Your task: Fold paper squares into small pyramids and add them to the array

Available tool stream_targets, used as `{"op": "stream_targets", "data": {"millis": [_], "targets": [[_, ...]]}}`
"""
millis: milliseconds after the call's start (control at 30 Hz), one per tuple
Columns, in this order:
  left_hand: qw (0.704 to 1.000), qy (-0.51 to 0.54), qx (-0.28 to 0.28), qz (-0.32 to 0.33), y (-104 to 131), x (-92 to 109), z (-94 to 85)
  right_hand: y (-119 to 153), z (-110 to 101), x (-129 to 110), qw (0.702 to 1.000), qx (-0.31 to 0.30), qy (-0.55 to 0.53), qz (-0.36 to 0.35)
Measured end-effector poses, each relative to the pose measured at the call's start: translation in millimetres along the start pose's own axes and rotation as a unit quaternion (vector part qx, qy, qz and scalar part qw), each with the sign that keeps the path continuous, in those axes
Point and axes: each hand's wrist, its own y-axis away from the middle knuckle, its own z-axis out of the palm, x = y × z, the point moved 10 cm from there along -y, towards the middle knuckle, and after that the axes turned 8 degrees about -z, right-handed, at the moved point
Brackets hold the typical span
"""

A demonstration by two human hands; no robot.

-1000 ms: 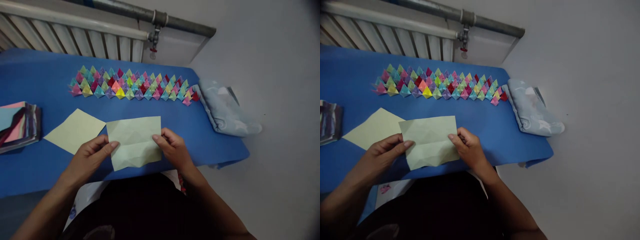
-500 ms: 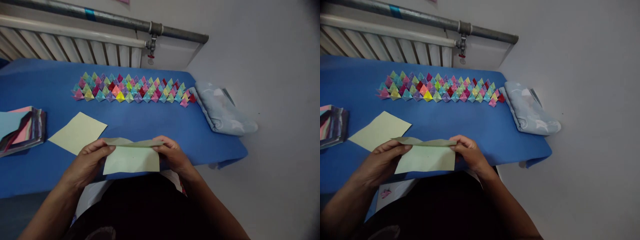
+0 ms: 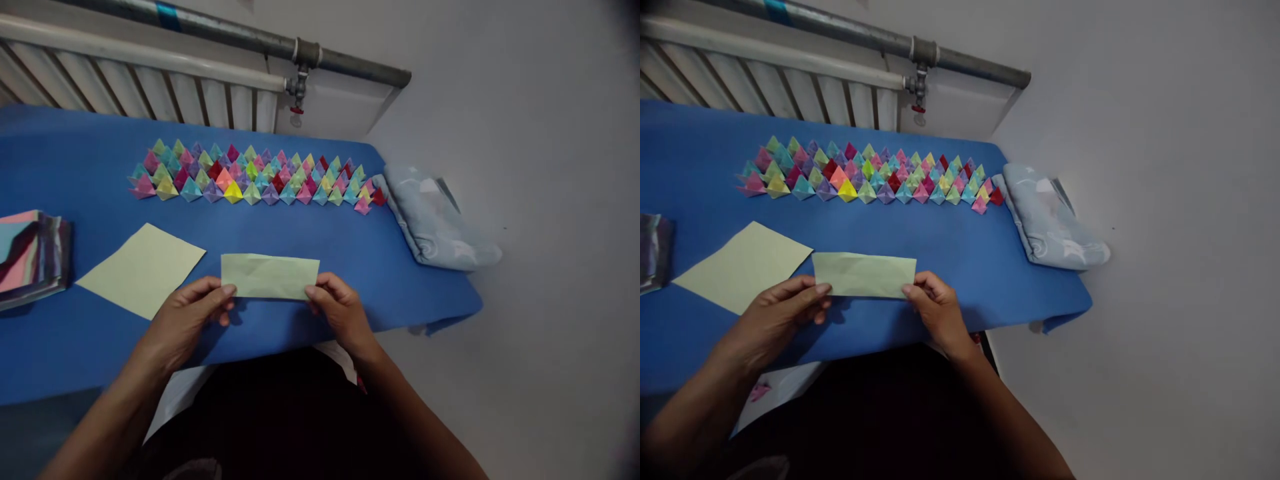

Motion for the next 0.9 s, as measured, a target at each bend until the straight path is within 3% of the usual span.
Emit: {"op": "stream_targets", "data": {"millis": [67, 133, 233, 300, 400, 467, 533, 633, 700, 767, 833, 900], "targets": [[0.992, -0.121, 0.009, 0.038, -5, 8, 3.6, 4, -3, 8, 0.999, 0.006, 0.027, 0.028], [0.965, -0.243, 0.035, 0.088, -10, 15, 6.2, 8, -6, 12, 0.997, 0.015, 0.068, 0.035], [0.888, -0.387, 0.130, 0.212, -4, 33, 12.6, 10, -9, 14, 0.991, 0.021, 0.129, 0.025], [0.824, -0.440, 0.158, 0.320, 13, 43, 32.3, 9, -8, 14, 0.989, 0.016, 0.145, 0.024], [0.745, -0.483, 0.066, 0.454, 42, 38, 82.6, 9, -3, 18, 0.991, -0.002, 0.130, 0.045], [0.712, -0.507, 0.015, 0.486, 53, 29, 105.3, 11, 1, 22, 0.992, -0.018, 0.102, 0.069], [0.693, -0.524, 0.007, 0.496, 57, 23, 113.7, 15, 7, 23, 0.992, -0.045, 0.081, 0.088], [0.681, -0.526, 0.012, 0.509, 58, 20, 111.3, 23, 5, 19, 0.990, -0.072, 0.096, 0.079], [0.682, -0.520, 0.011, 0.514, 59, 18, 105.9, 24, -9, 7, 0.985, -0.045, 0.165, 0.012], [0.687, -0.514, 0.003, 0.514, 60, 16, 101.5, 25, -16, -11, 0.961, -0.032, 0.256, -0.101], [0.693, -0.506, -0.006, 0.513, 62, 15, 98.8, 30, -7, -21, 0.922, -0.069, 0.321, -0.204], [0.697, -0.499, -0.010, 0.516, 63, 15, 97.6, 33, 6, -20, 0.890, -0.111, 0.360, -0.257]]}}
